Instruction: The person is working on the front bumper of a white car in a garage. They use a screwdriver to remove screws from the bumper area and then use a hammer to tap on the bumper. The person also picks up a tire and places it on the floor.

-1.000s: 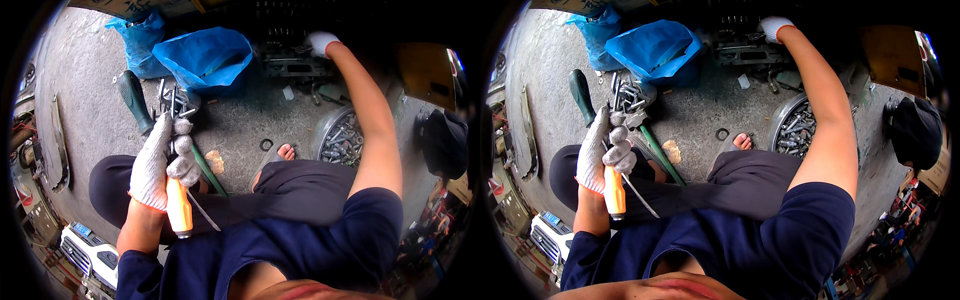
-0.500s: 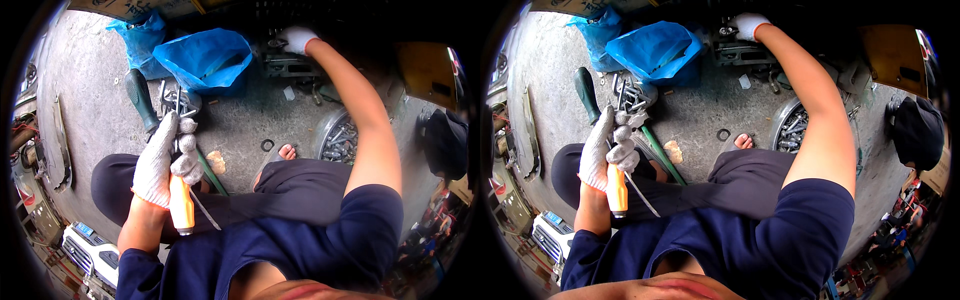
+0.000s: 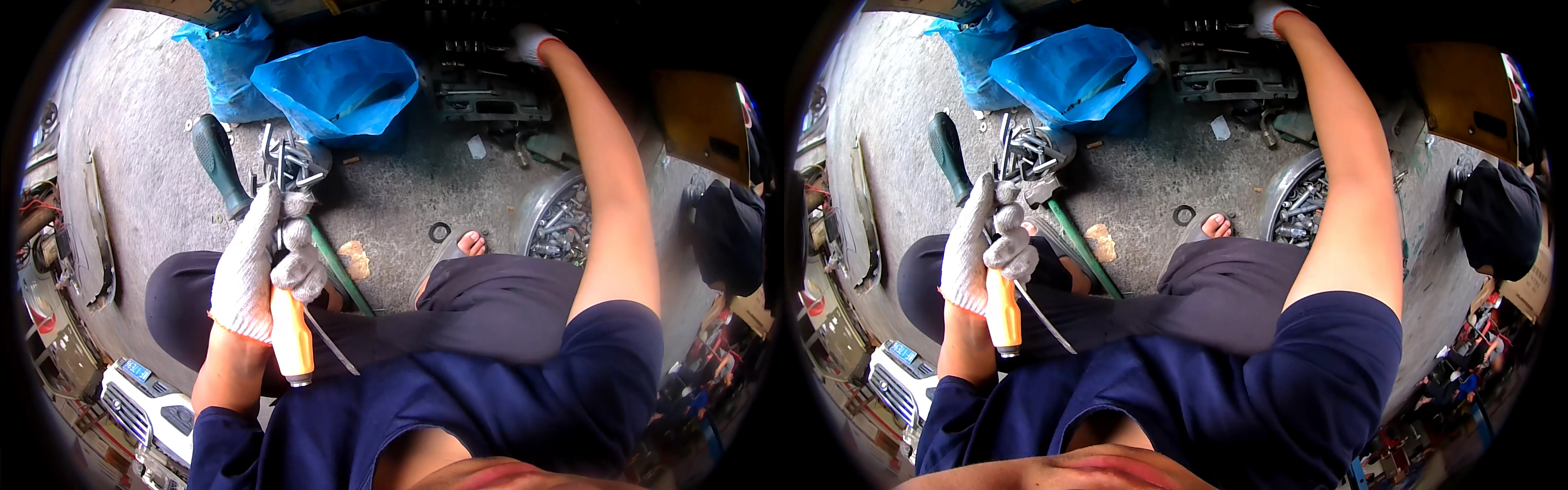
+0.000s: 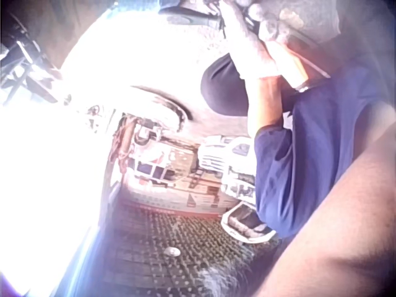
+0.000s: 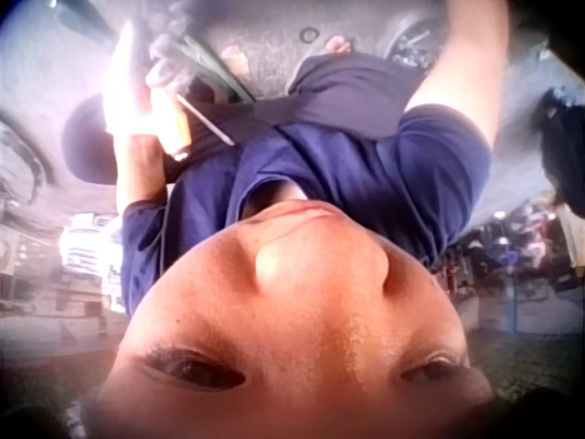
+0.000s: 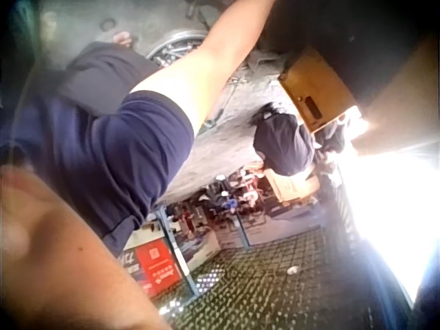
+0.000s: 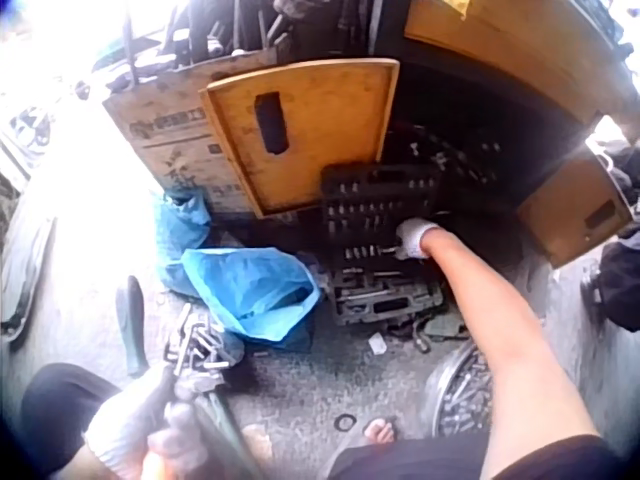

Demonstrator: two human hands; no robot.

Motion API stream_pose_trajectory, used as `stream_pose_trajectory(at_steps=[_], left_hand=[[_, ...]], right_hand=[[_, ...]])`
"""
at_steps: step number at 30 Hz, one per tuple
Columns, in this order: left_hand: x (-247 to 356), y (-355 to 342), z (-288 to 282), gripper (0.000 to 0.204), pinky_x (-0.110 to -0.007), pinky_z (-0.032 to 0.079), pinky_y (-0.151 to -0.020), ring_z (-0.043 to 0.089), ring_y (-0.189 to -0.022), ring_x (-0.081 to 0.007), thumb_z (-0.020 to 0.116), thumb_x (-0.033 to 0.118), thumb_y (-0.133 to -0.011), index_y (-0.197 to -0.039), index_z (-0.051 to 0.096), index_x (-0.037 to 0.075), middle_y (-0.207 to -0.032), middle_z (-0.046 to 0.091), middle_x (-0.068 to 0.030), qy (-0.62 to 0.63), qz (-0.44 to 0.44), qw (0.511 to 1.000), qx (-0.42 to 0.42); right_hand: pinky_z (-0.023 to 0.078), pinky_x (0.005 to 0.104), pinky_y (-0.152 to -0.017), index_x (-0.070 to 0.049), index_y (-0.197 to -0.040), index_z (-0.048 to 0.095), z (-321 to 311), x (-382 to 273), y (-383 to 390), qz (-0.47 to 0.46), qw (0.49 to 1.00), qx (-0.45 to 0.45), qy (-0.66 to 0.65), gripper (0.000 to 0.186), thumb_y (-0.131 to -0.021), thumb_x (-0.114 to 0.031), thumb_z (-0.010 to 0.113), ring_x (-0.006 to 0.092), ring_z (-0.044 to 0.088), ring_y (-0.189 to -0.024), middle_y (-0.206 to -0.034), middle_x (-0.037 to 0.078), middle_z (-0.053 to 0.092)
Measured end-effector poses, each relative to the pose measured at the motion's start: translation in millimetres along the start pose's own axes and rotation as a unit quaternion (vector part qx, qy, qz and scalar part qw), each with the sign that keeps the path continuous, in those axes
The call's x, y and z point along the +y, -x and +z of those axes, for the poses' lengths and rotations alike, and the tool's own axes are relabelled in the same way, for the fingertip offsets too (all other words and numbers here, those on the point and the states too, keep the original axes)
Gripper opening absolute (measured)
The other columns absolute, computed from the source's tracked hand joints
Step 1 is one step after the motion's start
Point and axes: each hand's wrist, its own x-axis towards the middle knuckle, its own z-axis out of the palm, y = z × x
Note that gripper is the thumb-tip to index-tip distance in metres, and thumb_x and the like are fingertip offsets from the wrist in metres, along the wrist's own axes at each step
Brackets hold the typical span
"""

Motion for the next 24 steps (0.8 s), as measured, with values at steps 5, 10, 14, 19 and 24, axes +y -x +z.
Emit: stream_pose_trajectory(at_steps=[5,10,14,19,24], left_hand=[[0.1,-2.6,1.2,0.036,-0.027,0.037,-0.041,0.042,-0.043,-0.0076,0.044,0.037,-0.104,-0.103,0.062,0.007,-0.069,0.060,0.0014,-0.010,0.000,1.000,0.000],[1.1,-1.3,1.5,0.036,-0.026,0.036,-0.041,0.042,-0.043,-0.0074,0.044,0.037,-0.104,-0.103,0.062,0.006,-0.069,0.059,0.0017,-0.013,0.003,1.000,0.001],[0.5,-0.5,0.1,0.036,-0.027,0.036,-0.040,0.042,-0.043,-0.0076,0.044,0.037,-0.104,-0.103,0.062,0.006,-0.069,0.059,0.0014,-0.011,0.008,1.000,0.019],[-0.8,0.9,2.2,0.035,-0.026,0.037,-0.039,0.043,-0.042,-0.0071,0.043,0.038,-0.104,-0.103,0.060,0.007,-0.068,0.058,0.0014,-0.013,0.009,1.000,0.020],[-1.1,1.5,2.4,0.034,-0.026,0.038,-0.040,0.043,-0.042,-0.0078,0.044,0.036,-0.104,-0.103,0.061,0.007,-0.069,0.059,0.0011,-0.010,0.003,1.000,0.000]], right_hand=[[0.052,0.0413,-0.088,-0.004,-0.112,0.068,4.2,-11.4,-9.8,-0.035,0.999,0.018,-0.007,0.041,-0.079,-0.027,0.070,0.0359,0.065,-0.101,-0.109,0.022,0.068],[0.051,0.0414,-0.090,-0.006,-0.115,0.067,3.3,-10.2,-19.7,-0.036,0.998,0.044,-0.040,0.037,-0.083,-0.024,0.067,0.0352,0.065,-0.103,-0.112,0.020,0.067],[0.051,0.0414,-0.092,-0.007,-0.116,0.067,5.2,-18.2,-16.4,-0.015,0.996,0.089,-0.016,0.036,-0.085,-0.024,0.065,0.0350,0.064,-0.107,-0.115,0.019,0.066],[0.050,0.0419,-0.094,-0.009,-0.117,0.067,17.6,-15.2,-21.8,-0.011,0.993,0.116,-0.022,0.035,-0.087,-0.025,0.063,0.0352,0.063,-0.109,-0.117,0.018,0.066],[0.049,0.0428,-0.096,-0.008,-0.120,0.065,29.0,-13.8,-19.8,-0.020,0.991,0.130,-0.026,0.039,-0.089,-0.031,0.060,0.0354,0.062,-0.111,-0.120,0.019,0.064]])
